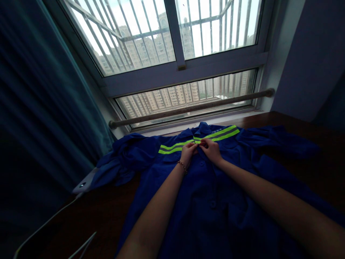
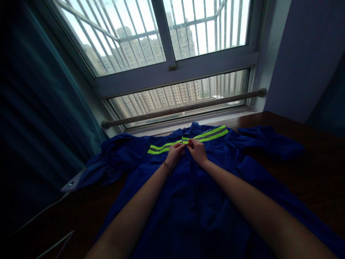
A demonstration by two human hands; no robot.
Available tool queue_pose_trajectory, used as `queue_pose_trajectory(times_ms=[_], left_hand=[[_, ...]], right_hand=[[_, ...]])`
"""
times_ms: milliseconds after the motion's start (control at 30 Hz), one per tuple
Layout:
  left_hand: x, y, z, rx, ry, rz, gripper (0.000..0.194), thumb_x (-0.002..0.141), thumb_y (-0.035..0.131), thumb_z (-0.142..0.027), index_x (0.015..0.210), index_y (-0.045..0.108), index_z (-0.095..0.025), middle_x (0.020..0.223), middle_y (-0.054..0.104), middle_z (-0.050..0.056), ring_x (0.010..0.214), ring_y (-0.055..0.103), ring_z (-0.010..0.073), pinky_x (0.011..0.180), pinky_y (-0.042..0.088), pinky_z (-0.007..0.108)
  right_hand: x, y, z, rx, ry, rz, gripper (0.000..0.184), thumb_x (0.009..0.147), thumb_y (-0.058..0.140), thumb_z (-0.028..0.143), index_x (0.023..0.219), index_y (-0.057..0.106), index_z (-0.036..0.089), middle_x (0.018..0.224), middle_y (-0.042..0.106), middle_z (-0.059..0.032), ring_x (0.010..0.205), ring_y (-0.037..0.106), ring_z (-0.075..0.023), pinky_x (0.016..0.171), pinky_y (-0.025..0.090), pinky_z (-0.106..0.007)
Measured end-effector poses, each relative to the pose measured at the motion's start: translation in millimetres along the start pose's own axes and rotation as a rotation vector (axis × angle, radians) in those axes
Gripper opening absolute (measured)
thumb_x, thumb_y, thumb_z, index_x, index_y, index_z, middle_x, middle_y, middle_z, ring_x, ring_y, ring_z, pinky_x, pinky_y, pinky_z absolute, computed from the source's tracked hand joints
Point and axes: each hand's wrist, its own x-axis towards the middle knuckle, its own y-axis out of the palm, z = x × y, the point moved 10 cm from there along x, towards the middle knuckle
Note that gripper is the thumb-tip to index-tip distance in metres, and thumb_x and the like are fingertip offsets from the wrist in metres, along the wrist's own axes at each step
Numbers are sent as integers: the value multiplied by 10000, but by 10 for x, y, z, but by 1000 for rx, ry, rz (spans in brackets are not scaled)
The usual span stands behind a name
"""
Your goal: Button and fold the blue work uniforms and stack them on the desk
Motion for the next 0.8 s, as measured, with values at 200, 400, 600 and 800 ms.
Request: queue_pose_trajectory(times_ms=[200,400,600,800], left_hand=[[39,-50,30,-38,2,-29,300,546,730,-239,706,499,-135,566,570,-26,482,553,86,511,466,215],[18,-45,7,-51,30,-38,363,535,739,-210,755,455,-154,604,599,-18,516,585,106,537,482,233],[-14,-8,-18,6,46,-29,378,531,733,-192,796,467,-156,565,591,-31,475,567,103,506,460,219],[-41,42,-96,189,116,-5,339,551,673,-131,818,466,-161,535,565,-55,447,538,89,456,407,181]], right_hand=[[41,44,-190,195,96,-2,214,673,606,181,882,561,167,807,646,-22,739,611,-135,707,473,-258],[80,201,-473,489,239,40,277,581,676,184,831,563,145,784,650,-37,734,624,-148,719,489,-280],[73,232,-615,556,359,64,250,609,656,267,817,591,143,769,658,-39,745,620,-160,709,477,-280],[45,249,-701,566,443,56,277,580,660,267,810,574,139,677,640,-13,604,591,-134,578,458,-244]])
